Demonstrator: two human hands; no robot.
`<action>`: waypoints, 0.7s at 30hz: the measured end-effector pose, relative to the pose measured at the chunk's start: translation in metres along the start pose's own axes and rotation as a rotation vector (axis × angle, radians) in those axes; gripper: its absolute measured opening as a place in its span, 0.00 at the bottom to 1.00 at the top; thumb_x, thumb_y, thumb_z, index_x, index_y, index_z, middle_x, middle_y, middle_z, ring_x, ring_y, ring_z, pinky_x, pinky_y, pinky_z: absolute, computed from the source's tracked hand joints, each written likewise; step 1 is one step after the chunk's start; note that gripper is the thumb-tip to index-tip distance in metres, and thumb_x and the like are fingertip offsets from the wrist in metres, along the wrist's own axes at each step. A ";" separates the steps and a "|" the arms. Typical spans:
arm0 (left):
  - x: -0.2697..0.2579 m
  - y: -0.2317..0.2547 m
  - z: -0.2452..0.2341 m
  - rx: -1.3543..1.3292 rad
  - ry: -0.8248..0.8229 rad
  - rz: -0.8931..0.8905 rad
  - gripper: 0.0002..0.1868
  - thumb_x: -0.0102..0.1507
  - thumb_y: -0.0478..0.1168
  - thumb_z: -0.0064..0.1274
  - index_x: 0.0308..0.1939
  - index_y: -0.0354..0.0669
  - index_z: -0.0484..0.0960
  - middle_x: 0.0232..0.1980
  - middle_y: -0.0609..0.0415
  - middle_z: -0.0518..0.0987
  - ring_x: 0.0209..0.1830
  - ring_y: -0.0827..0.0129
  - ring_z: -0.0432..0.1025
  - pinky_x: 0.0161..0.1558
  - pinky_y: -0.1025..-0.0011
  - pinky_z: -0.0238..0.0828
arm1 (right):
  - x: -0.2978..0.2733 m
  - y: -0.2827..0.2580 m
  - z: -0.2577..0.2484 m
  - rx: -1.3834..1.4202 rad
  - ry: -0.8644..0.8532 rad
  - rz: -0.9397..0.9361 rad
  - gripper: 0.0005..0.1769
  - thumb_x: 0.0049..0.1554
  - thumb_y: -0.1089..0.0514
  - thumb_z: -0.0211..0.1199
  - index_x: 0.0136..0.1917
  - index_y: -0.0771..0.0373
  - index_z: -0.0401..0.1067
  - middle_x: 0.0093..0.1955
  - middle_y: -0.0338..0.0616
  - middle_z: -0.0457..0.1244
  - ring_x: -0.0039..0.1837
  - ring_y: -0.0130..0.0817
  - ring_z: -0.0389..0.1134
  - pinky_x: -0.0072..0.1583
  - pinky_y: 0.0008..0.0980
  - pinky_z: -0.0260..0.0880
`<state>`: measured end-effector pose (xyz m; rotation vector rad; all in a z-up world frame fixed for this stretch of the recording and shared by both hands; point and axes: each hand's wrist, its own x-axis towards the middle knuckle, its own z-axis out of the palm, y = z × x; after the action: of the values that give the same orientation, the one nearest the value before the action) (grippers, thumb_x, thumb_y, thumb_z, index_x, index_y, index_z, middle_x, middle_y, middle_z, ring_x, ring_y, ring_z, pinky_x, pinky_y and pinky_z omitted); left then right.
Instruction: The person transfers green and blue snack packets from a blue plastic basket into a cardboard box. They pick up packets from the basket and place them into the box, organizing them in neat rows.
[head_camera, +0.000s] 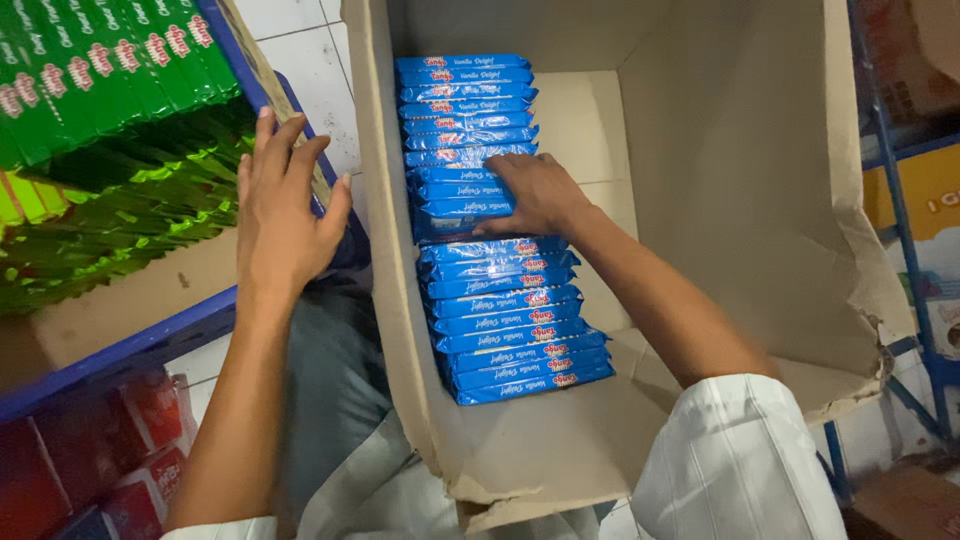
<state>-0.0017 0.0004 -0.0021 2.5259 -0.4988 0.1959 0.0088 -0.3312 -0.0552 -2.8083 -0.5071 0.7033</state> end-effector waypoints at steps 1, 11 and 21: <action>0.000 -0.001 0.000 0.003 0.003 0.001 0.20 0.72 0.42 0.55 0.64 0.34 0.77 0.71 0.39 0.68 0.80 0.40 0.48 0.65 0.27 0.54 | 0.000 0.001 0.005 -0.001 0.003 -0.002 0.56 0.49 0.16 0.64 0.75 0.52 0.57 0.67 0.47 0.65 0.71 0.44 0.65 0.73 0.53 0.60; -0.003 -0.013 0.013 0.003 0.084 0.033 0.19 0.69 0.42 0.55 0.62 0.37 0.78 0.68 0.41 0.71 0.77 0.40 0.56 0.65 0.33 0.58 | -0.070 -0.010 -0.076 0.366 0.248 0.174 0.45 0.52 0.36 0.74 0.69 0.65 0.62 0.57 0.62 0.66 0.61 0.62 0.69 0.59 0.61 0.69; -0.015 0.009 -0.019 -0.440 0.318 0.053 0.24 0.64 0.30 0.57 0.64 0.43 0.75 0.63 0.43 0.74 0.67 0.42 0.68 0.65 0.46 0.62 | -0.156 -0.105 -0.157 1.461 0.463 0.119 0.18 0.59 0.44 0.65 0.54 0.54 0.66 0.38 0.35 0.57 0.39 0.32 0.70 0.42 0.38 0.81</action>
<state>-0.0192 0.0085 0.0147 2.0072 -0.4255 0.4466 -0.0732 -0.3105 0.1744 -1.4909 0.2346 0.2003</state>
